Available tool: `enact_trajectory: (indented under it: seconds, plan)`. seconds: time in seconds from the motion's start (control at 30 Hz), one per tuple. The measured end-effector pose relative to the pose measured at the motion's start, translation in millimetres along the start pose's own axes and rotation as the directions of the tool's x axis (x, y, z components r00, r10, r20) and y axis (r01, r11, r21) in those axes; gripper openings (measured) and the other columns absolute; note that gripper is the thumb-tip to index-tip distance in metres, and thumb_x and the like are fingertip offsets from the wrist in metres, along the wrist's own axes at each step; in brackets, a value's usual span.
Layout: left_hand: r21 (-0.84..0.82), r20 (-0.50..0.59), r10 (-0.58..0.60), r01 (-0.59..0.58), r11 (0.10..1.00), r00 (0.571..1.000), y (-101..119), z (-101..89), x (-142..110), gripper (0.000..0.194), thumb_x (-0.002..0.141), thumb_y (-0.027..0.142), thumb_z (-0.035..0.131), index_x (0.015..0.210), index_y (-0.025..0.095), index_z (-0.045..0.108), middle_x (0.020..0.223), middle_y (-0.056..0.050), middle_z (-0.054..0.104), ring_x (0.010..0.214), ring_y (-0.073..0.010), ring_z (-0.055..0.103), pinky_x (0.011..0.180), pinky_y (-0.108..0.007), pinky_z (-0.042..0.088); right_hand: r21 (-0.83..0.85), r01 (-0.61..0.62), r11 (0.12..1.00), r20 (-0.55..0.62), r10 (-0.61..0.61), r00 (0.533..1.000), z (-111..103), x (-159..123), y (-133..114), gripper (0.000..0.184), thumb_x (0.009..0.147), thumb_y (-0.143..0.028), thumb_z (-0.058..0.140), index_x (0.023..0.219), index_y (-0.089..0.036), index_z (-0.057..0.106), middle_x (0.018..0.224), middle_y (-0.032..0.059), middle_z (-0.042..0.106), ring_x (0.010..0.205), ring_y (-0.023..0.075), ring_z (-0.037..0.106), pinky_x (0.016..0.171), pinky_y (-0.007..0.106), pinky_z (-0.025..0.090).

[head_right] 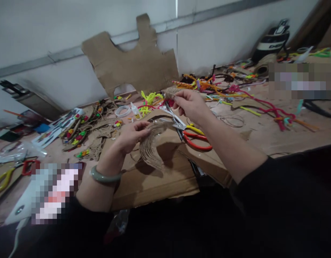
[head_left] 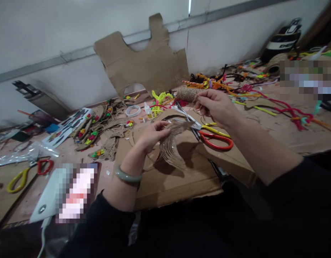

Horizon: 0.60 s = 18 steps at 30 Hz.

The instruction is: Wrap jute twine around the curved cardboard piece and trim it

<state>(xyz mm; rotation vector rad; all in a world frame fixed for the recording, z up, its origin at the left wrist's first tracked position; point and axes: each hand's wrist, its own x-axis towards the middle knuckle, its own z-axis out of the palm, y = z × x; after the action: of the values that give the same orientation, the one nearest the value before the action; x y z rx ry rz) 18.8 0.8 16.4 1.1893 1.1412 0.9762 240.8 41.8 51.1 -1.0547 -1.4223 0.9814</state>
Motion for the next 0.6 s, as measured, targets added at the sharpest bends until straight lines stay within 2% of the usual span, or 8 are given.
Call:
enact_trajectory:
  seconds: [0.17, 0.3, 0.37, 0.47, 0.53, 0.6]
  plan:
    - [-0.318, -0.241, 0.091, -0.167, 0.933, 0.966, 15.8, -21.2, 0.3, 0.013, 0.069, 0.012, 0.068, 0.078, 0.019, 0.062, 0.075, 0.001, 0.068, 0.063, -0.0081, 0.062, 0.063, -0.021, 0.051, 0.044, -0.017, 0.999, -0.018, 0.017, 1.0, 22.7, 5.5, -5.1, 0.022, 0.083, -0.037, 0.063, 0.072, -0.021, 0.052, 0.062, -0.0006, 0.058, 0.046, 0.0081, 0.047, 0.041, 0.023, 0.032]
    - [-0.386, -0.465, 0.162, -0.364, 0.847, 0.87, 13.4, -31.9, 6.3, 0.021, 0.069, 0.017, 0.067, 0.074, 0.021, 0.048, 0.073, 0.006, 0.066, 0.066, -0.0054, 0.064, 0.07, -0.019, 0.052, 0.084, 0.029, 0.996, -0.028, -0.027, 0.999, 42.6, 6.6, -2.0, 0.024, 0.081, -0.042, 0.061, 0.073, -0.021, 0.053, 0.073, 0.0024, 0.063, 0.06, 0.0114, 0.055, 0.046, 0.023, 0.035]
    - [-0.354, -0.51, 0.203, -0.418, 0.837, 0.836, 11.1, -32.9, 9.4, 0.022, 0.069, 0.02, 0.066, 0.076, 0.022, 0.045, 0.077, 0.006, 0.067, 0.071, -0.0062, 0.065, 0.073, -0.021, 0.052, 0.026, 0.067, 0.997, -0.055, -0.066, 0.996, 50.6, 7.5, 3.2, 0.025, 0.081, -0.045, 0.059, 0.075, -0.021, 0.055, 0.076, 0.0029, 0.063, 0.064, 0.013, 0.055, 0.048, 0.024, 0.036]
    - [-0.377, -0.545, 0.204, -0.456, 0.806, 0.813, 11.3, -27.4, 10.2, 0.019, 0.071, 0.018, 0.062, 0.08, 0.023, 0.046, 0.081, 0.005, 0.068, 0.076, -0.0083, 0.067, 0.077, -0.023, 0.052, -0.061, 0.114, 0.992, -0.094, -0.12, 0.988, 59.8, 10.5, 14.4, 0.026, 0.082, -0.046, 0.056, 0.074, -0.021, 0.056, 0.074, 0.0021, 0.061, 0.066, 0.0148, 0.053, 0.052, 0.026, 0.037]
    - [-0.447, -0.553, 0.162, -0.455, 0.77, 0.817, 13.5, -21.0, 8.0, 0.017, 0.072, 0.014, 0.059, 0.081, 0.023, 0.048, 0.08, 0.005, 0.068, 0.076, -0.0083, 0.066, 0.076, -0.023, 0.052, -0.067, 0.124, 0.99, -0.079, -0.129, 0.988, 64.1, 12.7, 21.7, 0.024, 0.083, -0.044, 0.054, 0.075, -0.022, 0.055, 0.071, 0.0006, 0.058, 0.066, 0.0152, 0.053, 0.053, 0.027, 0.037]
    - [-0.515, -0.522, 0.108, -0.413, 0.751, 0.846, 16.0, -15.3, 4.6, 0.016, 0.073, 0.01, 0.057, 0.081, 0.022, 0.049, 0.079, 0.005, 0.068, 0.073, -0.0071, 0.065, 0.073, -0.021, 0.051, -0.092, 0.159, 0.983, -0.068, -0.166, 0.984, 66.1, 14.7, 26.8, 0.022, 0.084, -0.042, 0.054, 0.076, -0.021, 0.056, 0.067, -0.001, 0.054, 0.064, 0.0147, 0.051, 0.055, 0.027, 0.037]
